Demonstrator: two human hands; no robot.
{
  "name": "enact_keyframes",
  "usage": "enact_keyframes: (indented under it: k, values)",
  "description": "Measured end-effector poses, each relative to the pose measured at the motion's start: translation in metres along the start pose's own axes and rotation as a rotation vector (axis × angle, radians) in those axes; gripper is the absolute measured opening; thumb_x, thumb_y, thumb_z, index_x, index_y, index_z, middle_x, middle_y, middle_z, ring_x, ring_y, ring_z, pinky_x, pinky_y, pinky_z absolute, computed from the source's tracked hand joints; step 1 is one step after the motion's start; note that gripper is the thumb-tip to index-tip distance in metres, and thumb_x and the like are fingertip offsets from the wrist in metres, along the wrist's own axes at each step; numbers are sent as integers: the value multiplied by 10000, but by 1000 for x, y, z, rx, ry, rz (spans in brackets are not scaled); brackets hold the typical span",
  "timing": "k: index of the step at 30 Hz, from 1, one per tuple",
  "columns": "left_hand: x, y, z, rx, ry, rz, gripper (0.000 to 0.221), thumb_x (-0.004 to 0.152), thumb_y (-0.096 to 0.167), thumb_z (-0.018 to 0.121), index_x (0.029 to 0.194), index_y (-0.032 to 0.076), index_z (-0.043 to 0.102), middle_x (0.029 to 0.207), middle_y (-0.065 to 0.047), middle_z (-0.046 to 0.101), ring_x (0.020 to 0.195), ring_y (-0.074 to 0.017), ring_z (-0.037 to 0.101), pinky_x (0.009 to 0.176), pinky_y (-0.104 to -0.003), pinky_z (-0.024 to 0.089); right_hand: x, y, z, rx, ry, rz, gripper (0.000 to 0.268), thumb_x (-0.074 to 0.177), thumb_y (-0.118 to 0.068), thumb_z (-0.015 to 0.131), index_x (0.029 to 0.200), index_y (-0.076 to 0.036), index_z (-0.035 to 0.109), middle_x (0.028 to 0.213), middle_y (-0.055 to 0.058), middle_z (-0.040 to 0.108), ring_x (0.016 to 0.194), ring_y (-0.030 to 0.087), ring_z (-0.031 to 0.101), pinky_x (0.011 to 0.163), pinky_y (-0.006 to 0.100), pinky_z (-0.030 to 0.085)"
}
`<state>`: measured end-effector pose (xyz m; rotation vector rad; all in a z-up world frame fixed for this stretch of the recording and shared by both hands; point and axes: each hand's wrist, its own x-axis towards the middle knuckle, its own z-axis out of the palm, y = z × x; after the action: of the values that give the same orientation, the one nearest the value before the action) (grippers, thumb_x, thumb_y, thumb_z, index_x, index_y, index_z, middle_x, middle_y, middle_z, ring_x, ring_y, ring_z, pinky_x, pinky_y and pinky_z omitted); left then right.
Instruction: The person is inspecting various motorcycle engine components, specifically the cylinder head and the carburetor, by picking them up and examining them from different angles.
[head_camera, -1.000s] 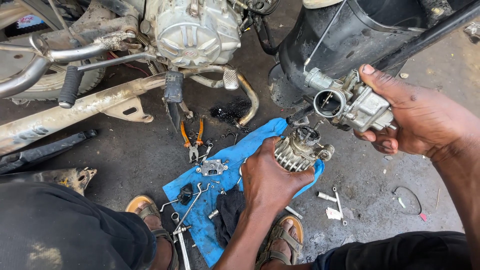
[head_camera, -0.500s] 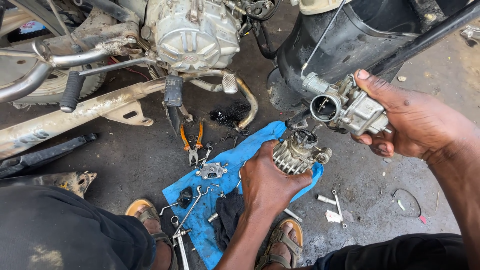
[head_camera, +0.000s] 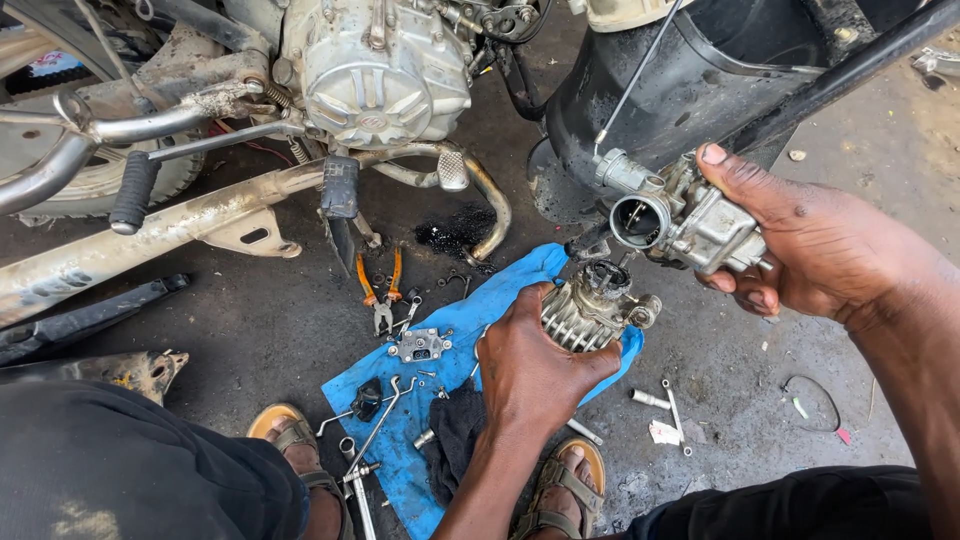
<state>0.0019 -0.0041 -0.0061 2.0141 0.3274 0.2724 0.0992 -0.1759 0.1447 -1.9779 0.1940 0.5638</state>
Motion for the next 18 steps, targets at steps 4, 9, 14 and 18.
enact_keyframes:
  k: [4, 9, 14, 18]
  values:
    - [-1, 2, -2, 11, -5, -13, 873, 494, 572, 818, 1249, 155, 682, 990, -132, 801, 945, -450, 710, 772, -591, 523, -1, 0, 0, -14, -18, -29, 695, 1078, -697, 431, 967, -44, 643, 584, 254, 530, 374, 272, 377, 286, 357, 273]
    - [-1, 4, -2, -3, 4, -13, 852, 490, 566, 814, 1229, 159, 692, 981, -109, 810, 942, -416, 726, 781, -550, 536, -1, 2, -1, -1, -20, -36, 698, 1085, -671, 443, 985, -15, 661, 575, 257, 525, 375, 278, 380, 292, 366, 287]
    - [-1, 4, -2, 4, -5, -31, 862, 492, 556, 815, 1245, 157, 687, 966, -124, 806, 924, -430, 724, 762, -566, 535, 1, 4, -3, -10, -51, -50, 738, 1098, -675, 412, 947, 3, 661, 559, 262, 523, 356, 281, 375, 276, 364, 285]
    - [-1, 3, -1, 4, 10, -8, 851, 491, 560, 822, 1233, 165, 690, 985, -119, 806, 934, -431, 725, 750, -578, 536, -2, 1, 1, 3, 3, -23, 679, 1071, -668, 447, 1025, -32, 678, 635, 213, 560, 427, 260, 421, 280, 346, 267]
